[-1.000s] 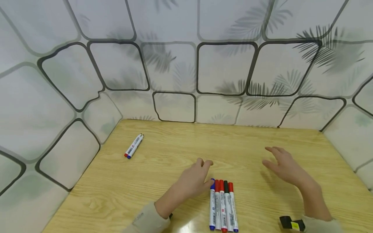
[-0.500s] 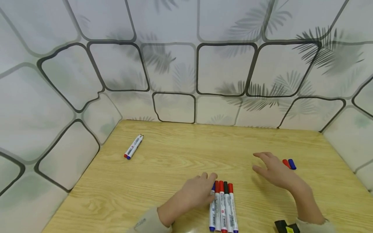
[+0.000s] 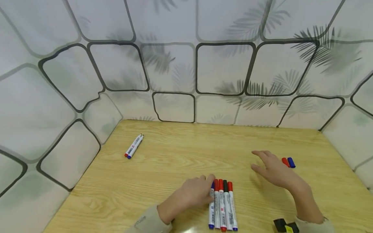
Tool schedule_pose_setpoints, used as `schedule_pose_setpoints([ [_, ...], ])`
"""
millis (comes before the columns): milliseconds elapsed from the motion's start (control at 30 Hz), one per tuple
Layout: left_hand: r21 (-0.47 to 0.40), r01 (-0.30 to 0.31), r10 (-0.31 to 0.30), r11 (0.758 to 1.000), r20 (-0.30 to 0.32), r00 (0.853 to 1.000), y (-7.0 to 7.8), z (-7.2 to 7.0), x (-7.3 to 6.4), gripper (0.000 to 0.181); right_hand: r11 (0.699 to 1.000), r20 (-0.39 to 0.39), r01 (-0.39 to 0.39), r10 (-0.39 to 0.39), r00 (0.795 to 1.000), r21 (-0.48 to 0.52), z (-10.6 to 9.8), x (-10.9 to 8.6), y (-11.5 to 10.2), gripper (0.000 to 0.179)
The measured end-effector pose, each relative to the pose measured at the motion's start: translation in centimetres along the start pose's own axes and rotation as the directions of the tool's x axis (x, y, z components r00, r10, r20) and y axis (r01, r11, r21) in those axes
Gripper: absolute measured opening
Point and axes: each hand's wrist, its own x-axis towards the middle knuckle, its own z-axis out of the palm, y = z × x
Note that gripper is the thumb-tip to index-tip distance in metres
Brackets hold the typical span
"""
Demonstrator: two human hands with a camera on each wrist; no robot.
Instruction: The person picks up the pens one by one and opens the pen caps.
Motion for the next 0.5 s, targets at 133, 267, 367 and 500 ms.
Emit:
schedule_pose_setpoints([
  [133,-0.022,0.008,-0.008,1.000,0.005,1.000,-0.36,-0.21,-0.20,0.064,1.000,0.003,0.006,-0.006,1.000,0.004,-0.06,0.08,-0.05,0.061],
  [267,-0.012,-0.005,0.005,1.000,0.027,1.000,-0.49,-0.59,-0.55,0.052,1.000,0.011,0.011,-0.011,1.000,0.006,-0.02,0.15,-0.05,0.061],
  [367,0.022,-0.049,0.047,0.999,0.068,0.997,-0.48,-0.81,-0.75,0.035,1.000,0.017,0.009,-0.009,1.000,-0.004,0.04,0.14,-0.06,0.062],
  [500,0.063,-0.111,0.103,0.992,0.114,0.988,-0.46,-0.81,-0.81,0.007,1.000,0.028,-0.002,0.003,1.000,-0.007,0.08,0.06,-0.08,0.063],
])
